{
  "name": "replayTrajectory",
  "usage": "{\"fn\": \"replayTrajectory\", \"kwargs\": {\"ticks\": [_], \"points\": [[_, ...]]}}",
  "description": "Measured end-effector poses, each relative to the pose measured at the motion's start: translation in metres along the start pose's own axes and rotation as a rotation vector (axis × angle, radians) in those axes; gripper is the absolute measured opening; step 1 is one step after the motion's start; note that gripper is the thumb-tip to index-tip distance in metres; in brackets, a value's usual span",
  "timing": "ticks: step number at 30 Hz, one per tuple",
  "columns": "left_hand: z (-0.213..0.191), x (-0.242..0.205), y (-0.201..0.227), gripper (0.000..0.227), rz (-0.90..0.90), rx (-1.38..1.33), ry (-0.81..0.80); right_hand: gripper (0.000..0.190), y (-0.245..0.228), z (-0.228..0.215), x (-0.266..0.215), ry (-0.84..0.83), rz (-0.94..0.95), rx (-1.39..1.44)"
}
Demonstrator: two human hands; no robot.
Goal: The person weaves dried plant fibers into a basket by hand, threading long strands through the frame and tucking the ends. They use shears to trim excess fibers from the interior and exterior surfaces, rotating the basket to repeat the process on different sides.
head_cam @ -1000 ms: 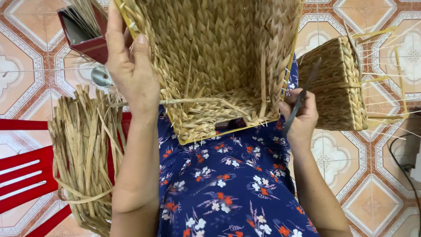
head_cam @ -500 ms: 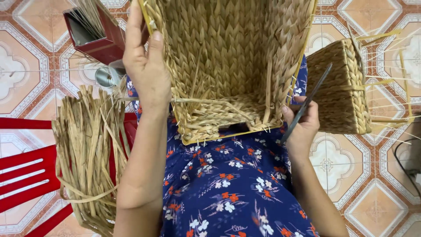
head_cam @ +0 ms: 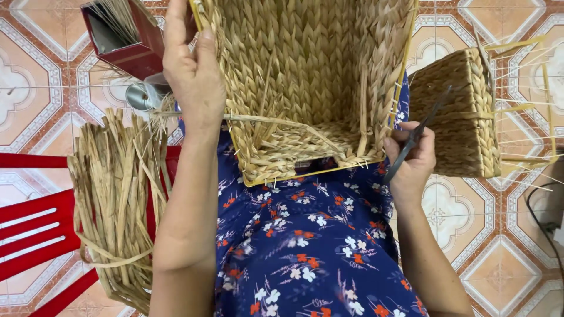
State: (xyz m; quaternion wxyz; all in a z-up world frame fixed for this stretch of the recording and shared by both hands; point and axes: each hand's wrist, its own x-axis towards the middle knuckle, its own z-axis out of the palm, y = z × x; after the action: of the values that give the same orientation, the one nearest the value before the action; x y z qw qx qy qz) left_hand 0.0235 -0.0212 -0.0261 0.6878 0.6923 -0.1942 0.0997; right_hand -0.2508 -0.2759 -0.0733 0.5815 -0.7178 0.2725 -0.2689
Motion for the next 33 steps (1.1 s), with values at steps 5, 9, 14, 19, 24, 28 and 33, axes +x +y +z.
{"fn": "replayTrajectory", "kwargs": {"ticks": [5,9,14,19,24,28,33], "points": [[0.019,-0.017,0.056,0.051,0.372,0.625,0.037,0.035,-0.003,0.002,0.004,-0.006,-0.002,0.029],[0.059,-0.051,0.05,0.039,0.435,0.435,-0.624,0.036,-0.003,-0.003,0.008,-0.025,-0.012,-0.012],[0.081,-0.099,0.007,0.04,0.326,0.41,-0.964,0.04,-0.019,-0.026,0.019,-0.14,0.006,-0.069],[0.073,-0.103,0.007,0.023,0.167,0.375,-1.044,0.07,-0.094,-0.059,0.029,-0.462,0.029,-0.656],[0.074,-0.103,0.009,0.015,0.277,0.356,-0.847,0.076,-0.153,-0.043,0.039,-0.902,0.221,-1.258],[0.074,-0.097,0.018,0.016,0.338,0.356,-0.803,0.073,-0.153,-0.03,0.048,-1.021,0.23,-1.45],[0.076,-0.096,0.021,0.012,0.436,0.345,-0.771,0.07,-0.173,-0.001,0.057,-1.172,0.255,-1.602]]}}
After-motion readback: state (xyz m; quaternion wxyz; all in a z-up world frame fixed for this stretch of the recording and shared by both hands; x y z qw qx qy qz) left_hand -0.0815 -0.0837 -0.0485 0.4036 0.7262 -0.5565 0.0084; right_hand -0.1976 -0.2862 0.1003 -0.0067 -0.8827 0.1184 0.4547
